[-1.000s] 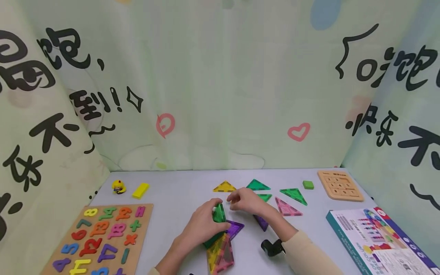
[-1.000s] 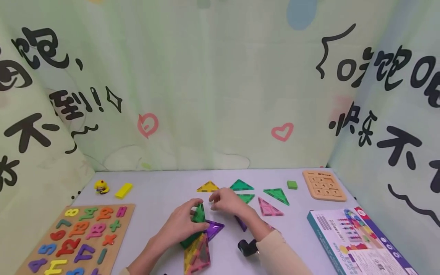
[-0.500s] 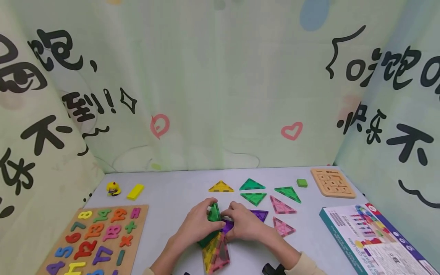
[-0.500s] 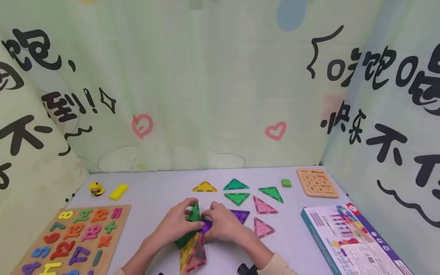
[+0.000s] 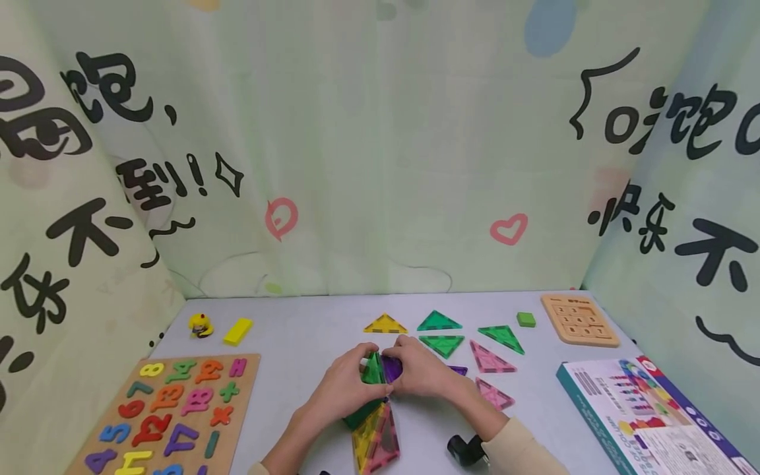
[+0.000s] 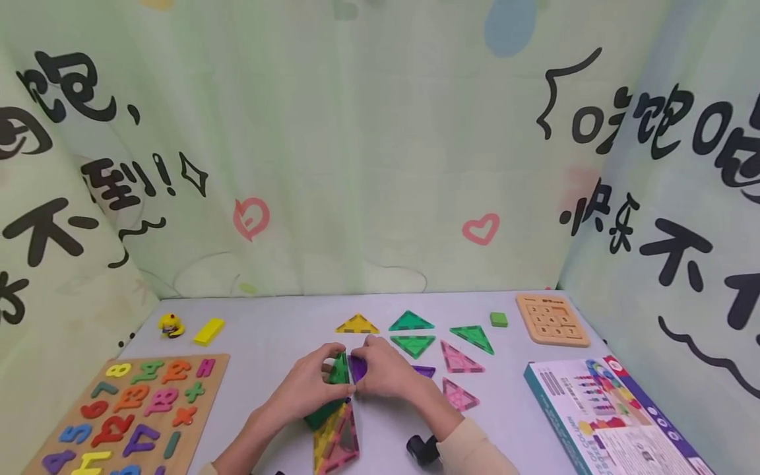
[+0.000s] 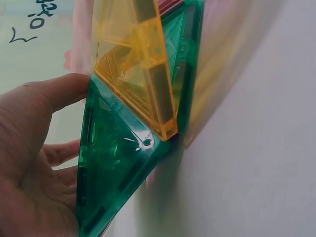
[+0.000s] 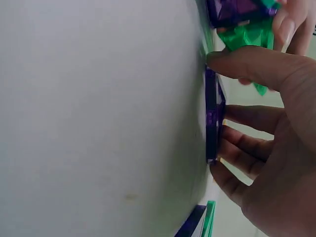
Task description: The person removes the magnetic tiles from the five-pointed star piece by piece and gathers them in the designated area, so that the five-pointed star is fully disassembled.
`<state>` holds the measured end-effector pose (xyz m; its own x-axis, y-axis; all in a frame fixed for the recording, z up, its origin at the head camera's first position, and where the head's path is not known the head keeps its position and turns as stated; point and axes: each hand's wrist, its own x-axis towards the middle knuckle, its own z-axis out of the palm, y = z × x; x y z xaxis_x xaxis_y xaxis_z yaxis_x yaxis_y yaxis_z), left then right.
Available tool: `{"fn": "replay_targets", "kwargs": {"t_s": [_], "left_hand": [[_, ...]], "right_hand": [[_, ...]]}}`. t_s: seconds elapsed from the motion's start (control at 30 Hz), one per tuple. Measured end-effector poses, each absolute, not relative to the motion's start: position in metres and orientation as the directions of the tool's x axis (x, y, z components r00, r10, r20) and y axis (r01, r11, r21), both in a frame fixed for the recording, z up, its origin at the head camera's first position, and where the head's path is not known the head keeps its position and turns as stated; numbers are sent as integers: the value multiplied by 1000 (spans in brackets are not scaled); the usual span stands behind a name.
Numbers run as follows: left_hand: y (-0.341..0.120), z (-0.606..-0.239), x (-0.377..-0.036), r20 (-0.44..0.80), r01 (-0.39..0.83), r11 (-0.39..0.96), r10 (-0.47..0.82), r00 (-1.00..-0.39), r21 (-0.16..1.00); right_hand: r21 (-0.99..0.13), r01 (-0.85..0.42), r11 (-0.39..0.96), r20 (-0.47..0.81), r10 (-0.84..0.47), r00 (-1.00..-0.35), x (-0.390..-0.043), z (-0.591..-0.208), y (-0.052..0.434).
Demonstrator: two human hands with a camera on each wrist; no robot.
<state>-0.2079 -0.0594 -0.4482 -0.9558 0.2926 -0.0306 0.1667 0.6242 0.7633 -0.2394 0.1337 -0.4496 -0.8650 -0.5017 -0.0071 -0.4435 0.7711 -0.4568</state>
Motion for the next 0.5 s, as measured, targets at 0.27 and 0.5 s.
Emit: {"fn": "replay_targets", "kwargs": {"t_s": [0.27,0.5], "left_hand": [[-59,-449,-208,-53,144,596,299,-953,790],[-63,-447,-208,-56,142,590,304,-951,795]], "right_hand": [[-552,-397,733,51,-445,-894,-254,-456,136],[-608,-381,697,115,-397,-910,-252,-456,134]]}}
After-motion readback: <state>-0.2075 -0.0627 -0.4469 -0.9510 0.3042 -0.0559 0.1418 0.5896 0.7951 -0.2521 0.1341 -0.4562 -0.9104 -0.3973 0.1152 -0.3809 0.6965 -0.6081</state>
